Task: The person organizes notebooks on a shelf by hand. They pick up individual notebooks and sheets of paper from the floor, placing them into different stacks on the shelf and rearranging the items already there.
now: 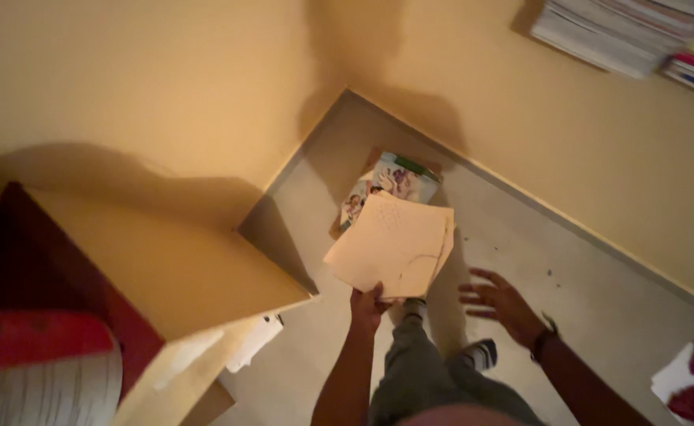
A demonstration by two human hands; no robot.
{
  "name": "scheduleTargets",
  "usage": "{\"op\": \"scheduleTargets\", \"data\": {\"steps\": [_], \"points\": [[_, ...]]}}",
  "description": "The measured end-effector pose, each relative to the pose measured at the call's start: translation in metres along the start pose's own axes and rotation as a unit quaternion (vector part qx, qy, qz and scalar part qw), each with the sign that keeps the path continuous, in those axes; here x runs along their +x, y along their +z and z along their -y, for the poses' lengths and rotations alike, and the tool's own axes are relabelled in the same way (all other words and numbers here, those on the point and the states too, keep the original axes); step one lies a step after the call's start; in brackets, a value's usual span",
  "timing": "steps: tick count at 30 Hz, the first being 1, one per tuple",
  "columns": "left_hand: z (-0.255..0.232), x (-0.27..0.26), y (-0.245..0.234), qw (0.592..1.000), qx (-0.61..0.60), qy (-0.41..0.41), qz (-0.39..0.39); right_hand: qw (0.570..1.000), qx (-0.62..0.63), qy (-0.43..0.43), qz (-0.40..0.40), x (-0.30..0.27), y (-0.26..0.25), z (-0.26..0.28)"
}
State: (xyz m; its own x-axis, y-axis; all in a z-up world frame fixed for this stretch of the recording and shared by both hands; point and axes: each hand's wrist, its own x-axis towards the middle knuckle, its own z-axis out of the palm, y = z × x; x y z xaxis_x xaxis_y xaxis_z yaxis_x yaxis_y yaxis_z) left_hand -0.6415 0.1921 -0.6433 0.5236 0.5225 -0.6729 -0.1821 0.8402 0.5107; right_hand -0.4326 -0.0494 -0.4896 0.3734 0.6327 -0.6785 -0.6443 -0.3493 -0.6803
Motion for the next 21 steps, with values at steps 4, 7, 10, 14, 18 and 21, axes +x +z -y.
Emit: {"op": "scheduleTargets", "data": {"steps": [4, 7, 10, 14, 18, 21], "points": [[-0.012, 0.047, -0.009, 1.000, -0.005, -0.011, 0.007, 0.997, 0.008, 0.061, -0.037, 0.041, 0.006, -0.019], [-0.028, 0.088, -0.015, 0.998, 0.041, -0.018, 0.035, 0.994, 0.028, 0.091, -0.048, 0.068, 0.017, -0.035], [-0.043, 0.127, -0.018, 0.989, 0.131, -0.061, -0.020, 0.991, 0.028, 0.117, -0.066, 0.098, 0.021, -0.033], [-0.055, 0.146, -0.036, 0.894, 0.390, -0.184, -0.120, 0.992, 0.030, 0.088, -0.084, 0.111, 0.038, -0.019], [-0.037, 0.134, -0.043, 0.968, 0.232, -0.063, -0.071, 0.992, 0.029, 0.076, -0.101, 0.109, 0.049, 0.000], [-0.018, 0.126, -0.019, 0.974, 0.185, -0.084, -0.101, 0.992, 0.038, 0.060, -0.103, 0.103, 0.053, 0.011]]}}
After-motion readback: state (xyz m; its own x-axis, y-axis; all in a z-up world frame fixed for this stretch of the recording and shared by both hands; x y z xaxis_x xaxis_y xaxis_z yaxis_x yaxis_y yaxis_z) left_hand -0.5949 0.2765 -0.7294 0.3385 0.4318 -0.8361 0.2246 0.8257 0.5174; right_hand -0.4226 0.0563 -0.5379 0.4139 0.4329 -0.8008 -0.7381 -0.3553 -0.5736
